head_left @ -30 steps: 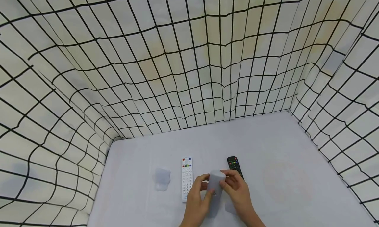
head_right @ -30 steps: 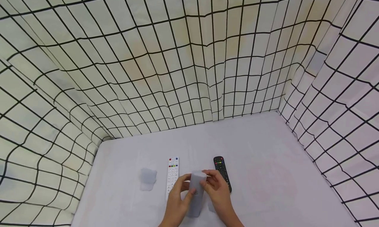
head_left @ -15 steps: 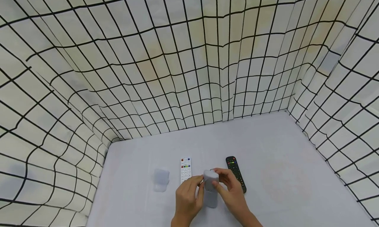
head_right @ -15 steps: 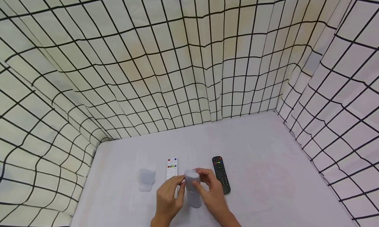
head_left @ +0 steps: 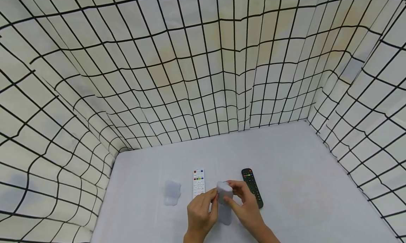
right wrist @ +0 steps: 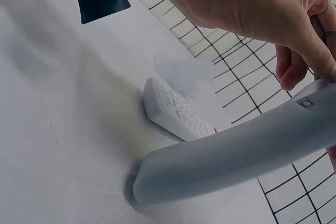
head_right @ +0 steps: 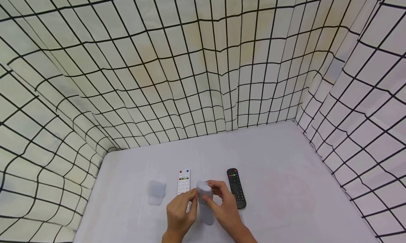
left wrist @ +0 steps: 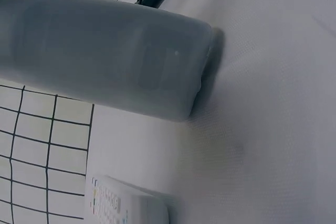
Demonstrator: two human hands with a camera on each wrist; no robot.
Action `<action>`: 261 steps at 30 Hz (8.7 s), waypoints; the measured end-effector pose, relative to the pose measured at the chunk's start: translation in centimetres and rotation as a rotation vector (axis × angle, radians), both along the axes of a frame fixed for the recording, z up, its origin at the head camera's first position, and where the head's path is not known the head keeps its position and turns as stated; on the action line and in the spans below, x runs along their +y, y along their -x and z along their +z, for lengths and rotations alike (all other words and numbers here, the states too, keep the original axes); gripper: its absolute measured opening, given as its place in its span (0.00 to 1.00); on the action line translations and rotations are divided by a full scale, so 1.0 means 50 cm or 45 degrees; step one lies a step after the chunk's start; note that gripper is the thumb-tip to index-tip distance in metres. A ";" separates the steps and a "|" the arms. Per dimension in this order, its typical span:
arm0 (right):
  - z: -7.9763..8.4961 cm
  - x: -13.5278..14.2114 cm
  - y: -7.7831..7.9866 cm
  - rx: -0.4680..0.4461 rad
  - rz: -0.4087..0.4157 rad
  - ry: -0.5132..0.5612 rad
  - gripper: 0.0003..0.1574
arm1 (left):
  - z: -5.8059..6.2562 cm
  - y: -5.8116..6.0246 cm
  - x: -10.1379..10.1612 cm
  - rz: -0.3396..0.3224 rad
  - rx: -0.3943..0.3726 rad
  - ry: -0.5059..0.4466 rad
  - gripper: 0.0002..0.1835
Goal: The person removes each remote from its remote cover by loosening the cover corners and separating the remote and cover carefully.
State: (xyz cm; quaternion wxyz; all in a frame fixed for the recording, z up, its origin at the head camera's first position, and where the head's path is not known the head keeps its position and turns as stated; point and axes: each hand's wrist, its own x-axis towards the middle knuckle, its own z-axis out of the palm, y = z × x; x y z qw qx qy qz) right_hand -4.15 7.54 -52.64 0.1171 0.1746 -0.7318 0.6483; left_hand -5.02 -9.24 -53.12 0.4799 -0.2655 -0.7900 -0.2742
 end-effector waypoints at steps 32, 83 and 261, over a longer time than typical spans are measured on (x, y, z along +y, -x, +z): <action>0.020 0.024 0.001 0.168 0.016 -0.209 0.23 | 0.009 0.002 -0.011 -0.048 -0.336 -0.109 0.05; 0.040 0.067 -0.015 0.169 0.213 -0.347 0.24 | 0.048 0.013 -0.027 -0.548 -0.765 -0.259 0.14; -0.089 0.041 -0.024 -0.163 0.212 -0.766 0.08 | -0.053 -0.053 -0.029 -0.374 -1.146 0.039 0.32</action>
